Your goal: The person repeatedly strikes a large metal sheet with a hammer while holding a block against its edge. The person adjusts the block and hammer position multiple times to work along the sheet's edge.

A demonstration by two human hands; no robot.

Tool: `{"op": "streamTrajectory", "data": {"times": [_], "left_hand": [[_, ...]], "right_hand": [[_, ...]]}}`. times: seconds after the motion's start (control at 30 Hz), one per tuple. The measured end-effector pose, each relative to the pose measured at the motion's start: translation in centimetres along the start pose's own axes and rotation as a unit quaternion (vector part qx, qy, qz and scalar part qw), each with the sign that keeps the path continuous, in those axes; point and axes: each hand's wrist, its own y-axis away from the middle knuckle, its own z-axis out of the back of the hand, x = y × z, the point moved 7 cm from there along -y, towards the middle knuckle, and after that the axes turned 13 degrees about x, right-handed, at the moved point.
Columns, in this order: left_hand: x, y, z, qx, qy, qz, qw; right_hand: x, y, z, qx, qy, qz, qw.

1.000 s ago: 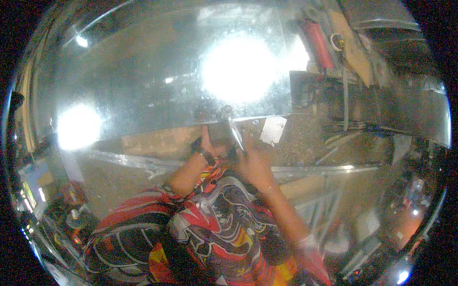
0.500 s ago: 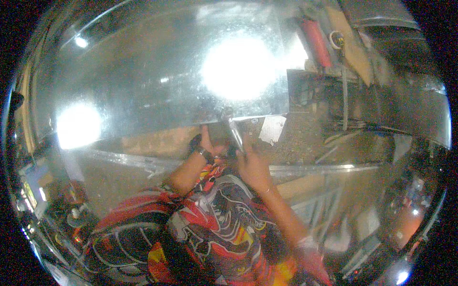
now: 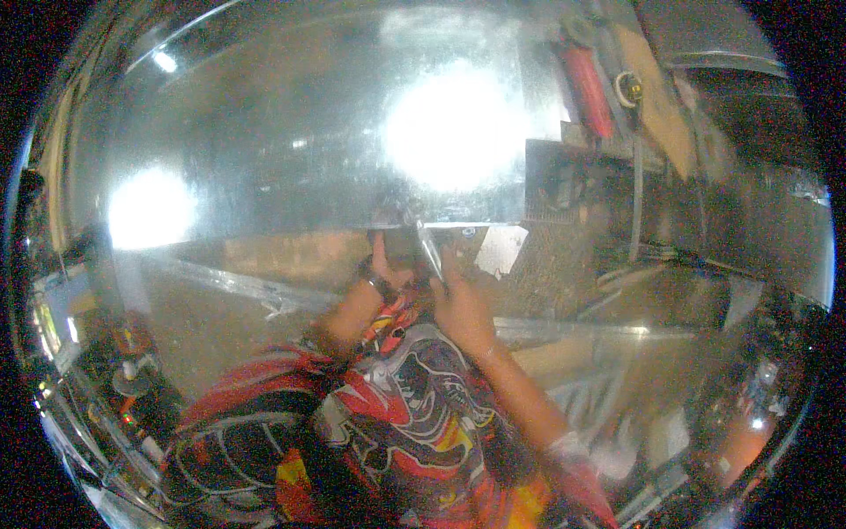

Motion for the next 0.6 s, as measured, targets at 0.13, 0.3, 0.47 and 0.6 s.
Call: {"op": "streamTrajectory", "data": {"times": [0.13, 0.3, 0.47, 0.6], "left_hand": [[0.2, 0.1, 3.4, -0.015, -0.231, -0.053, 0.971], [1.4, -1.7, 0.8, -0.007, -0.027, 0.019, 0.999], [2.5, -0.4, 0.3, 0.029, -0.013, 0.025, 0.999], [0.1, 1.5, -2.2, -0.029, -0.294, -0.021, 0.955]], "right_hand": [[1.0, 0.6, 1.7, -0.041, -0.031, 0.087, 0.995], [5.1, 2.4, 7.1, -0.186, -0.057, 0.156, 0.968], [-2.0, 1.1, 0.7, -0.024, 0.040, 0.011, 0.999], [-0.3, 0.6, 2.8, -0.006, -0.019, 0.026, 0.999]]}}
